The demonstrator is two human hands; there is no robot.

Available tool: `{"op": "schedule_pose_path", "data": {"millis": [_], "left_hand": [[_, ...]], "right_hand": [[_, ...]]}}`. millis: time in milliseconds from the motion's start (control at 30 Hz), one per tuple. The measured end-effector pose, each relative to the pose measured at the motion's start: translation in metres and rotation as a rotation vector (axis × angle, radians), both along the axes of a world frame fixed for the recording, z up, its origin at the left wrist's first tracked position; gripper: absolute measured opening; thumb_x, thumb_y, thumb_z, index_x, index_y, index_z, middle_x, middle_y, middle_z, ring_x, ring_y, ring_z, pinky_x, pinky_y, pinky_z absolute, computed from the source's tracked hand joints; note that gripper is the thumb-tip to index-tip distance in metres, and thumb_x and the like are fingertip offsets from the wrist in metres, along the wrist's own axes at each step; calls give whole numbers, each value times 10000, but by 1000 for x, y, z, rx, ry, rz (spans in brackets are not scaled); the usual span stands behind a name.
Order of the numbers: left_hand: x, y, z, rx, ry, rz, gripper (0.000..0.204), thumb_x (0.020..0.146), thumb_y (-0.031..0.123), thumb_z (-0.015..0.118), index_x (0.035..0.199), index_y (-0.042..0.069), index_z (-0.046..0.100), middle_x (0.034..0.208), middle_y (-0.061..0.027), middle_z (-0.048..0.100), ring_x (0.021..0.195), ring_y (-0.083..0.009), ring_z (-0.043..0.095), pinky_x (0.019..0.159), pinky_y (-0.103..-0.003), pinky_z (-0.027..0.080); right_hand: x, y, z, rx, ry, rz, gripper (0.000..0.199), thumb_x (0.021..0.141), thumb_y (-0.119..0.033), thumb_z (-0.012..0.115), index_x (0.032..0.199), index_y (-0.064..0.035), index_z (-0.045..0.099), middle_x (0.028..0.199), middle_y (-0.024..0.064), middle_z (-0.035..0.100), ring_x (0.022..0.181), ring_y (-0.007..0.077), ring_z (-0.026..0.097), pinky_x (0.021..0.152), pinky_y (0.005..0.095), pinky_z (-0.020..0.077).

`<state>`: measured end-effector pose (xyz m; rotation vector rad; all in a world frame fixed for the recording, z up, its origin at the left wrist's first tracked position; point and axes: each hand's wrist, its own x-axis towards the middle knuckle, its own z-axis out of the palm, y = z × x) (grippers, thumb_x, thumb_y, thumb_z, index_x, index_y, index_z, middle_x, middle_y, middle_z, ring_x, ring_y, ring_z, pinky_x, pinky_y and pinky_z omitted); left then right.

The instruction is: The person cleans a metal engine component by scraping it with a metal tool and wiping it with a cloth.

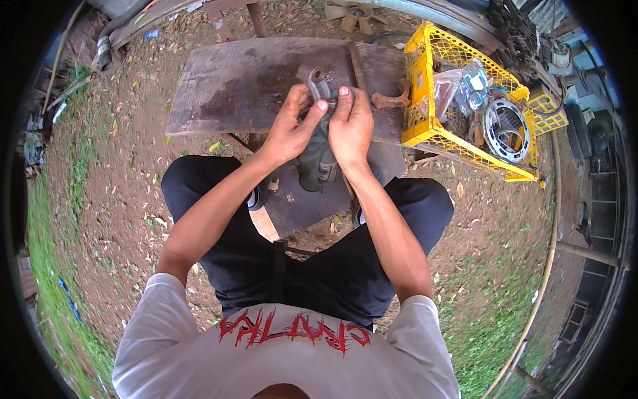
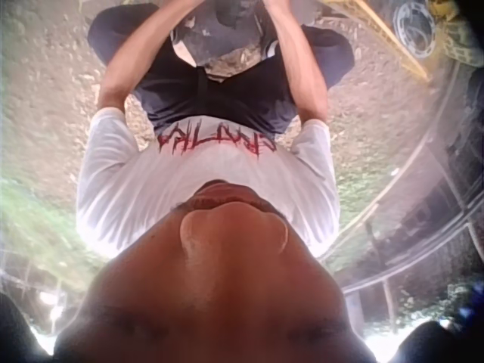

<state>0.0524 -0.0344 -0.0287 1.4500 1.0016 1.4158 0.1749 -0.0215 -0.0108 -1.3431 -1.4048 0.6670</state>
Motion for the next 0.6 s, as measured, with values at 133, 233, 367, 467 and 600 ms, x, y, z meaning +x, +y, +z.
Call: {"op": "schedule_pose_path", "data": {"millis": [133,233,367,467,600], "left_hand": [[-1,9,1,-149,75,134,296,1020,264,495,1153,0,493,1003,-122,604,956,-179,577,865,-330,452],[-11,19,-4,-245,39,195,348,1047,308,407,1101,-13,532,908,-129,604,874,-213,585,816,-342,461],[-28,20,-1,-373,-125,116,347,1059,289,361,1073,-8,540,822,-79,586,770,-166,564,728,-315,457],[-29,18,13,-432,-218,68,320,1052,276,349,1024,17,534,633,-17,513,562,-92,498,545,-266,420],[-23,-1,25,-421,-51,55,301,1019,266,406,992,17,572,591,-18,503,479,-113,490,475,-291,407]], "right_hand": [[4,0,-3,95,51,119,239,1002,-205,527,1069,6,619,846,148,660,777,187,620,735,347,487],[-7,-16,6,77,37,275,219,998,-175,536,1119,-16,627,877,131,662,761,173,616,736,321,491],[4,-26,22,50,160,566,194,996,-150,548,1136,-50,638,890,60,659,739,95,599,671,249,471],[26,-10,33,53,460,292,286,1038,-233,455,1120,-32,641,900,43,638,731,92,584,656,234,459],[43,8,49,-100,788,466,359,1036,-262,425,1200,-14,628,930,70,629,805,124,585,711,254,475]]}}
